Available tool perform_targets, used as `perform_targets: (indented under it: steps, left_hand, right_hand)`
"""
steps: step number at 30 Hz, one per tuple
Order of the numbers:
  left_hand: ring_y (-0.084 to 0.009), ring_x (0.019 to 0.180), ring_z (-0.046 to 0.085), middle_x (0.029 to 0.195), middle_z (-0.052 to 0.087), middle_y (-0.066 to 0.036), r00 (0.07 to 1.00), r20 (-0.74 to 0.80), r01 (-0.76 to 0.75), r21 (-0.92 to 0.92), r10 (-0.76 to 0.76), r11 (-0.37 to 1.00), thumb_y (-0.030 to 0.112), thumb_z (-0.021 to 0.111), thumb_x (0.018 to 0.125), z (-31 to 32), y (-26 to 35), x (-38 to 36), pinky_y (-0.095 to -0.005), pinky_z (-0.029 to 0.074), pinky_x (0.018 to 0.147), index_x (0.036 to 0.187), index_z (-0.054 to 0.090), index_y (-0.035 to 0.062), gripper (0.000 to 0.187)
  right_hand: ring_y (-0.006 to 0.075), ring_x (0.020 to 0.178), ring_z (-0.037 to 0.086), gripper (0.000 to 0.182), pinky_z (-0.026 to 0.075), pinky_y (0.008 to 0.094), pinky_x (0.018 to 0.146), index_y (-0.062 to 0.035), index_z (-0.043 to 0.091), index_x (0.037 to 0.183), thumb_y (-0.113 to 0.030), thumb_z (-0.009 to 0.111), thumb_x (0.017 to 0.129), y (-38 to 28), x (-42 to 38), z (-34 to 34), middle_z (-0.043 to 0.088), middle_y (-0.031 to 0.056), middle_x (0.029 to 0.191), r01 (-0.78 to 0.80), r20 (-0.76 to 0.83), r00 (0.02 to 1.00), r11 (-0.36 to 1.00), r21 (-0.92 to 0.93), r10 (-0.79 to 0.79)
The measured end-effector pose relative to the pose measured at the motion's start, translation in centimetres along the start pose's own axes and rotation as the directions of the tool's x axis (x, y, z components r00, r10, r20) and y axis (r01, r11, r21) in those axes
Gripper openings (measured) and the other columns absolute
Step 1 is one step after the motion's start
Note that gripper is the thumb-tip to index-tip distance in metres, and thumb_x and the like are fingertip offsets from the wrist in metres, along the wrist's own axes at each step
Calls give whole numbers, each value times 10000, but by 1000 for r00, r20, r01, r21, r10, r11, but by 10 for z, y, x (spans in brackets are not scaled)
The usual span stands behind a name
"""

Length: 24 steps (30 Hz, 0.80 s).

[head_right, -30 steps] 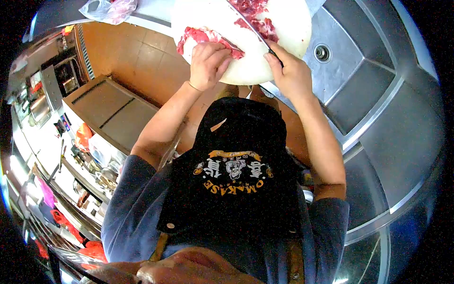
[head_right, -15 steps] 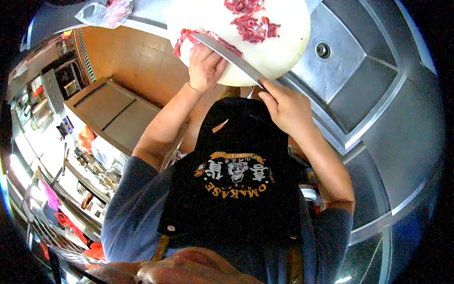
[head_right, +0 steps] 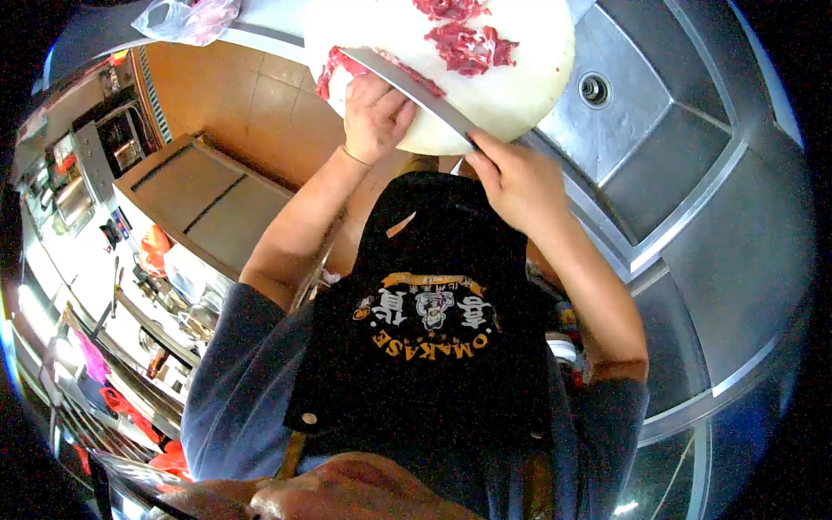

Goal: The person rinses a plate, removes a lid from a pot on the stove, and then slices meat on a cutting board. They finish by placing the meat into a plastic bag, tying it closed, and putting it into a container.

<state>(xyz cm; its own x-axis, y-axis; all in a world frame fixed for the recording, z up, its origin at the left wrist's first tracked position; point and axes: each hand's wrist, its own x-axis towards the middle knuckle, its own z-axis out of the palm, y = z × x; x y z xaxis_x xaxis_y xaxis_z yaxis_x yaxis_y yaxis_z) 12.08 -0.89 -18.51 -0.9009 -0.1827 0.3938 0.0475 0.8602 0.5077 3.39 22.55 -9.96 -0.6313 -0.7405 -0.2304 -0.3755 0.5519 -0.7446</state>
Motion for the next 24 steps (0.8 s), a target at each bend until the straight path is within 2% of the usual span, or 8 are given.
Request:
perform_targets:
  steps: [2,6,8,10,14,17,20,24]
  left_hand:
    - [-241,934,605,968,658,-13,1000,17,-4,6,4,1000,110,765,685,-3,2,1,-393,439,836,905,749,151,225]
    - [-237,932,608,957,658,-12,999,32,-9,14,9,1000,116,767,683,-3,0,1,-390,437,825,892,746,150,212]
    - [-234,935,611,951,657,-11,1000,27,-7,-34,8,999,121,767,682,-6,2,3,-385,433,821,874,741,146,195]
    - [-233,943,612,960,654,-9,1000,21,-7,-14,8,1000,119,762,684,-5,0,3,-384,432,826,862,736,142,182]
    - [-236,971,615,1007,655,-19,999,33,-41,-42,42,998,95,748,691,-7,1,1,-380,436,842,858,724,128,172]
    - [-260,956,613,1006,651,-46,998,32,-45,-53,47,998,83,751,692,-10,3,0,-386,449,843,866,710,103,180]
    - [-284,1002,593,1037,652,-56,998,-15,62,-139,-65,988,82,753,715,-7,-2,-11,-410,441,890,922,703,82,213]
    - [-269,945,609,962,653,-50,998,-26,-62,-71,61,995,93,768,692,-9,2,-2,-386,457,845,865,707,93,183]
  right_hand:
    - [345,776,683,316,530,404,688,-154,650,1242,-309,584,974,-11,34,6,697,169,893,-93,155,983,995,-19,95]
    - [348,794,688,318,534,405,707,-142,647,1246,-292,594,970,-2,30,15,698,179,928,-32,78,997,995,92,25]
    - [352,841,690,314,541,393,746,-129,645,1246,-261,607,964,10,14,12,706,168,987,40,38,998,999,18,-40]
    - [371,895,672,316,539,455,754,-151,654,1231,-307,580,966,8,13,13,697,173,1005,4,31,999,995,96,-7]
    - [370,906,671,315,538,441,769,-222,652,1245,-348,541,978,-4,123,43,699,147,1044,29,110,993,994,108,-41]
    - [366,894,674,306,534,440,756,-196,666,1214,-344,546,975,-20,138,33,704,145,1009,1,-140,990,999,53,6]
    - [365,876,677,309,532,443,743,-182,665,1206,-348,547,974,-3,89,14,708,141,966,115,-177,980,982,149,-88]
    - [354,871,683,326,536,437,727,-157,642,1235,-328,573,967,-6,16,-11,706,152,990,-23,102,995,1000,5,23]
